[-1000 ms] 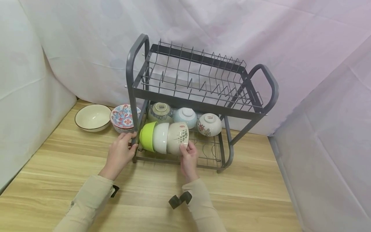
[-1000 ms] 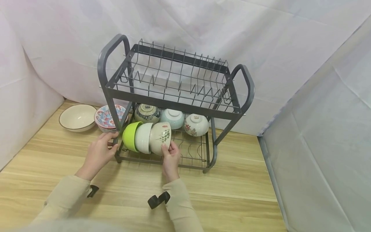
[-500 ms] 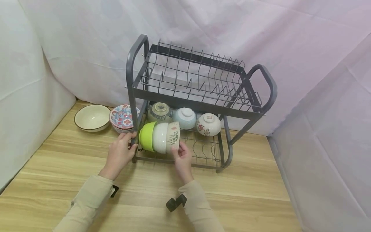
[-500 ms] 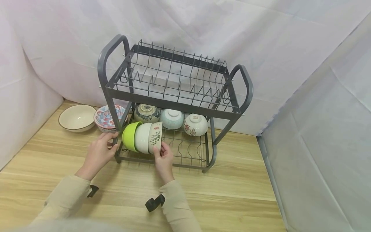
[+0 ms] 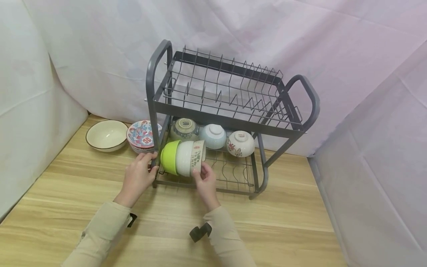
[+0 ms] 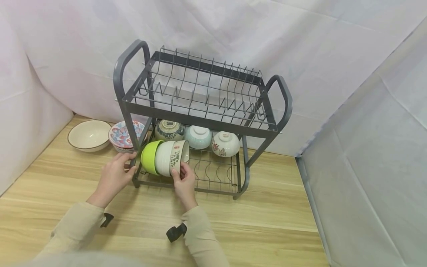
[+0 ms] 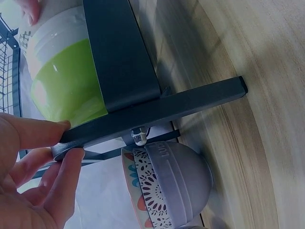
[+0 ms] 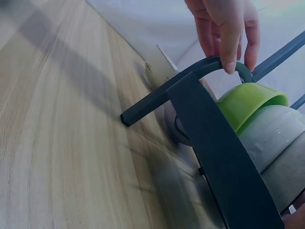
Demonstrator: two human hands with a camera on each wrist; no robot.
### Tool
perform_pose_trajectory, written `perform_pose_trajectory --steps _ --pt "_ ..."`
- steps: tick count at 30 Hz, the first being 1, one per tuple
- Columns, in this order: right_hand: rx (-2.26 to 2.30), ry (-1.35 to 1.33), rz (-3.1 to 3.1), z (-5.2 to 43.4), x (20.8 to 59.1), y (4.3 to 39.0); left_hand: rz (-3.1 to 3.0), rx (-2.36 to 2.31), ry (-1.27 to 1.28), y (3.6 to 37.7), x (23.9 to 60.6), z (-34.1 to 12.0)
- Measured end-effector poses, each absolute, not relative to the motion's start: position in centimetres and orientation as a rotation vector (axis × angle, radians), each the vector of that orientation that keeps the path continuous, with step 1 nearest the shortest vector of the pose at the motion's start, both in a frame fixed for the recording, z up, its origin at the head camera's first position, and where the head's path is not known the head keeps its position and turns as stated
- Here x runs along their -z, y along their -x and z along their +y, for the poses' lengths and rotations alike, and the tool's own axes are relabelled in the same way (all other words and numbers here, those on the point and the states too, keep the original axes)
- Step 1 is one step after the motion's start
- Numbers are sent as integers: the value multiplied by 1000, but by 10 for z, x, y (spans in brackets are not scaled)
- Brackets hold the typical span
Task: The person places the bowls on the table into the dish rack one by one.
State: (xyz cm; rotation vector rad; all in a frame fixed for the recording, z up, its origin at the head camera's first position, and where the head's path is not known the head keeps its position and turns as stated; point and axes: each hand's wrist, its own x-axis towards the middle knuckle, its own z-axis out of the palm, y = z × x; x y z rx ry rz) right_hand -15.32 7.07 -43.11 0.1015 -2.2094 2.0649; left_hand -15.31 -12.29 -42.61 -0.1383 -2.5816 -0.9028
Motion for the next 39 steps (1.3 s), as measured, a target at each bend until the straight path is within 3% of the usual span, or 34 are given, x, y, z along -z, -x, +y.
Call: perform_pose_trajectory --steps 11,19,24,32,39 --pt "-1807 -228 -2338 90 412 142 -2598 898 145 152 423 -121" --pt "-1488 -457 -2374 136 397 122 -2588 897 149 152 424 -122" --pt "-1342 -504 -2226 182 396 128 -2585 894 161 152 425 -123" --pt "-1273 -163 -2013 245 361 149 -2585 881 168 152 426 -124" --pt "-1368 47 -2007 267 340 175 -2590 873 179 153 426 -123"
